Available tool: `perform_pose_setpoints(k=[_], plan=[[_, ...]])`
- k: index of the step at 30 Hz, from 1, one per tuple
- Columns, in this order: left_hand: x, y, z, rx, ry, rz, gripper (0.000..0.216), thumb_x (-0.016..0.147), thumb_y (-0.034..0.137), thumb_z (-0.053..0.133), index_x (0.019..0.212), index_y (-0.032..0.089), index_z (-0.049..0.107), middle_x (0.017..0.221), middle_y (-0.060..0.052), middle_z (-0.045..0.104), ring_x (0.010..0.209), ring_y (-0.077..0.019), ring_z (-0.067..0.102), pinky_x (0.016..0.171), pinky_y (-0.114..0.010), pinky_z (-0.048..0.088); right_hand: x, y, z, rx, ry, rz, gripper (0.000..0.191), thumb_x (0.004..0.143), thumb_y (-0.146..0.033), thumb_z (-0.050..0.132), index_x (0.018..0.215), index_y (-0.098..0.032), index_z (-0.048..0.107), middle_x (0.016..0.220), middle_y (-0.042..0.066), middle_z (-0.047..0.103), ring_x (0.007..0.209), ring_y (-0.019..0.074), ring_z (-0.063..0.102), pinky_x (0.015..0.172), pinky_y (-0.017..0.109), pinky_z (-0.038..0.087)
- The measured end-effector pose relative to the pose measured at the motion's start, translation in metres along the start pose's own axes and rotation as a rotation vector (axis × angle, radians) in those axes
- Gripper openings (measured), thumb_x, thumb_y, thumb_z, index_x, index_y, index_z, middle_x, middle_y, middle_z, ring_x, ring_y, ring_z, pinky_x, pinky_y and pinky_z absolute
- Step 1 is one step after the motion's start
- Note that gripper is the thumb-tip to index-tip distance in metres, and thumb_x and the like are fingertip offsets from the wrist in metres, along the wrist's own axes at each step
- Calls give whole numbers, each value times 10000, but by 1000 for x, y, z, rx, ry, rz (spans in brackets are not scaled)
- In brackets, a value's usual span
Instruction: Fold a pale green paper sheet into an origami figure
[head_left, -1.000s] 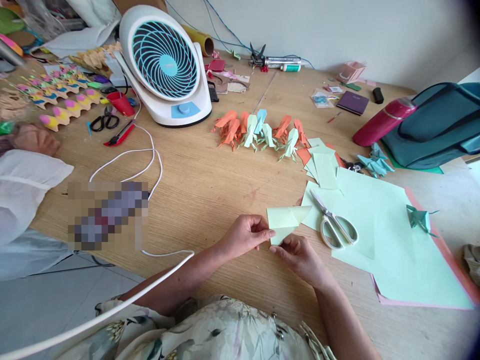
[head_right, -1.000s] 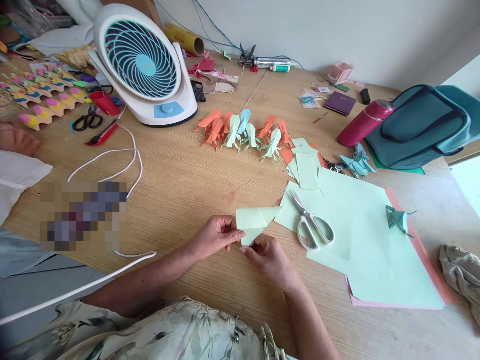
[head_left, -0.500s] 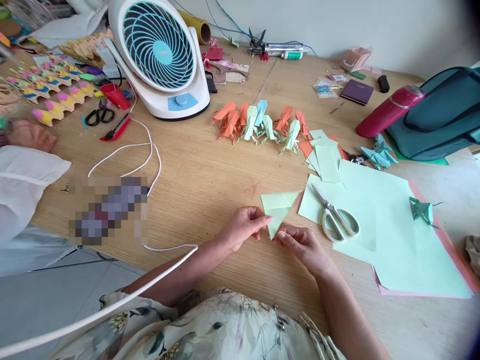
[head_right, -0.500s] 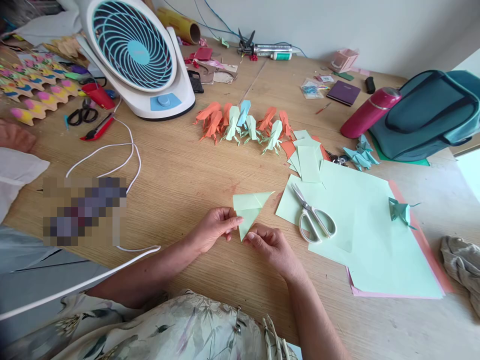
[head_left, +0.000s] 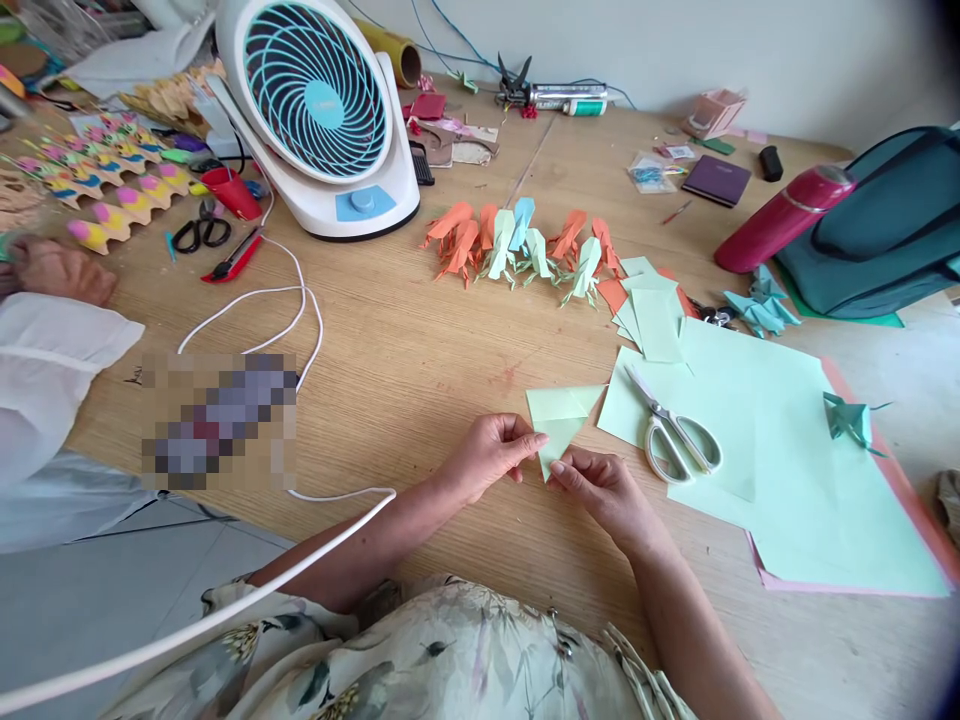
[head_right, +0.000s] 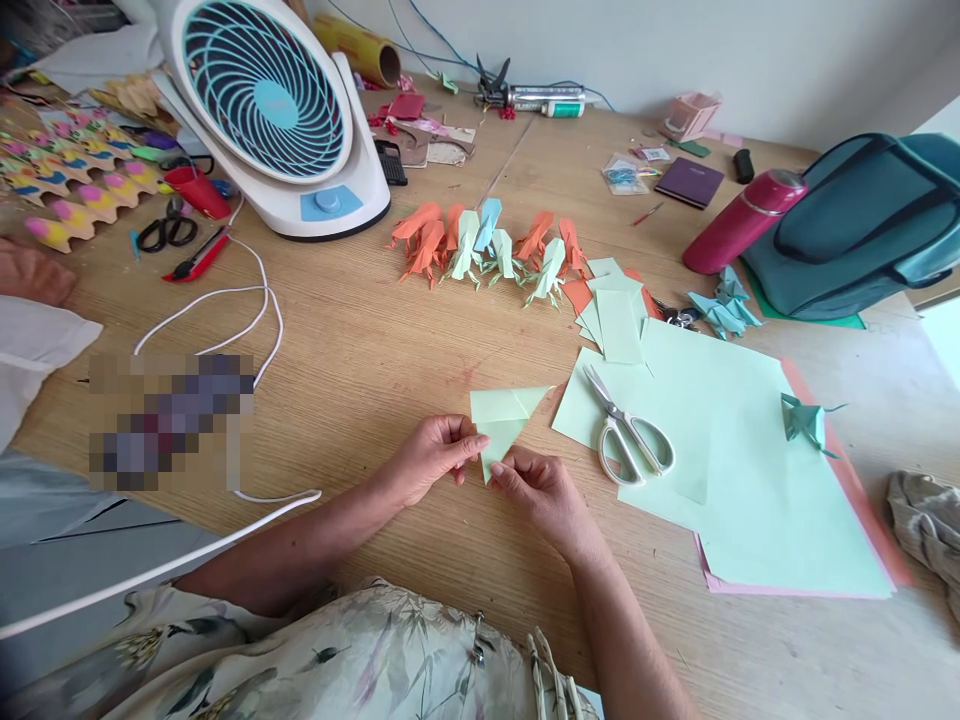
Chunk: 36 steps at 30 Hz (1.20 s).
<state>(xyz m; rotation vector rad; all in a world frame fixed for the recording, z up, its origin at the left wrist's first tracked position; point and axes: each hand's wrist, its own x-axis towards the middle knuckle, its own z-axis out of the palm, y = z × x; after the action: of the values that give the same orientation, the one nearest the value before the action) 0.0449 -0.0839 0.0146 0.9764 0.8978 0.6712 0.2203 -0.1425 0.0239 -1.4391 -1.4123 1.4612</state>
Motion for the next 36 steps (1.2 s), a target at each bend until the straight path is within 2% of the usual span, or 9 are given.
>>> perform_pose_setpoints(k=[14,23,36], plan=[[-1,-1,0,45,11,33,428,731,497,741,639,136,529,612,23,525,485,-51,446,404,-158,436,0,-5,1,-8,10,9,504,863,-629,543,692,-163,628,597,-6,498,567,115,374,515,255,279],[-1,0,-1,52,-2,21,445,733,535,724,651,139,537,615,24,532,487,-55,445,414,-174,453,1,-1,1,9,6,5,497,871,-607,550,645,-167,593,614,-1,519,588,121,412,540,257,298],[0,-1,0,52,3,25,453,730,534,732,646,140,525,612,28,525,479,-53,443,397,-169,442,0,0,1,11,-7,-9,464,888,-572,543,685,-162,614,627,5,517,611,128,412,561,265,303]])
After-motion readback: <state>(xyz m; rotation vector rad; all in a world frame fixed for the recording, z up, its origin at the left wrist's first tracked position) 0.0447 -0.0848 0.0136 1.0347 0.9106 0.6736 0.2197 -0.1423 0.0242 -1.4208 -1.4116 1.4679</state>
